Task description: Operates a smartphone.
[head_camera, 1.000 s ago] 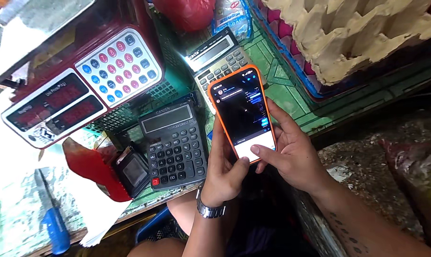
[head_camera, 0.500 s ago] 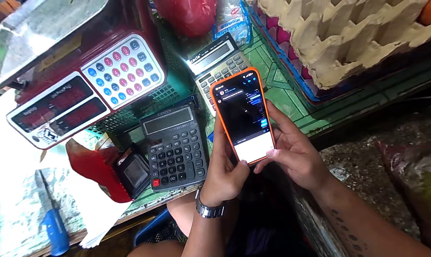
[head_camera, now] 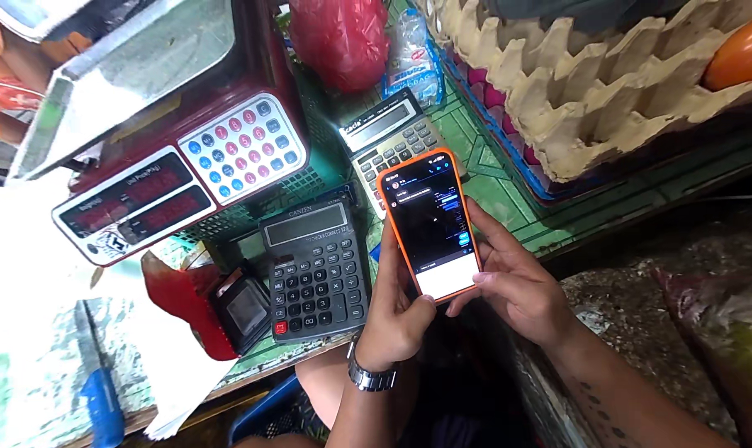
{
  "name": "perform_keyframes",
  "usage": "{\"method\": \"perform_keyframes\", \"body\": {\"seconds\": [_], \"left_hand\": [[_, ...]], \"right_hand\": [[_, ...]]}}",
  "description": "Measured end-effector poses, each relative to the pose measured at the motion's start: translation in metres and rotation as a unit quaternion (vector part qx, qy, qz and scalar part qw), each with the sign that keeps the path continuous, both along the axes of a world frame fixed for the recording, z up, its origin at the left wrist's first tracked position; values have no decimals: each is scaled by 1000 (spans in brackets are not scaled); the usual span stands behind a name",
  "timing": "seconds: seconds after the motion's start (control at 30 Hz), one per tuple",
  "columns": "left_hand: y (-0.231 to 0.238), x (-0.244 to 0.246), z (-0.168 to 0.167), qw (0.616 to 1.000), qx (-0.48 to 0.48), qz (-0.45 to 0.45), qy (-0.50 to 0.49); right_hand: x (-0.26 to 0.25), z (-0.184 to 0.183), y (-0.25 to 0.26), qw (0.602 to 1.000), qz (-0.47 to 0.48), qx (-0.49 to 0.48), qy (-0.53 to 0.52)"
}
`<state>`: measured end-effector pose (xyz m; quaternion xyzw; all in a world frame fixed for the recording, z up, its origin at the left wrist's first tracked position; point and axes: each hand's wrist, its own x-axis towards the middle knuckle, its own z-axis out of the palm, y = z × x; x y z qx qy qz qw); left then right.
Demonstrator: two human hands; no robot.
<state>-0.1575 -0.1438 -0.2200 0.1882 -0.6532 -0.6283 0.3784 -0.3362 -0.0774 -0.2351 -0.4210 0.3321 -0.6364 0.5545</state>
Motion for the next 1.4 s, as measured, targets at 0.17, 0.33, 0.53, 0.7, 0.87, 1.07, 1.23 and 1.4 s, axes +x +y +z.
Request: {"method": "perform_keyframes", "body": {"seconds": [0.17, 0.33, 0.53, 0.7, 0.87, 1.07, 1.23, 1.4], "left_hand": [[1, -1, 0, 1000, 3, -1, 2], [1, 0, -1, 1000, -1, 1, -1], [0, 0, -1, 1000, -6, -7, 12], [0, -4, -1, 999, -6, 24, 36], [1, -14, 5, 997, -37, 58, 44], [-4, -16, 9, 996, -43, 71, 14], [-4, -15, 8, 996, -29, 83, 8], [-4, -16, 6, 997, -8, 75, 37]], "right_hand": [[0, 0, 1, 1000, -2, 7, 2], [1, 1, 0, 1000, -11, 13, -11], [6, 4, -1, 998, -55, 36, 0], [5, 3, -1, 999, -34, 27, 14], [7, 3, -2, 999, -32, 21, 38], [6, 4, -1, 999, -25, 25, 29], [6, 7, -2, 999, -23, 30, 37], [4, 9, -4, 1000, -6, 30, 2]]}}
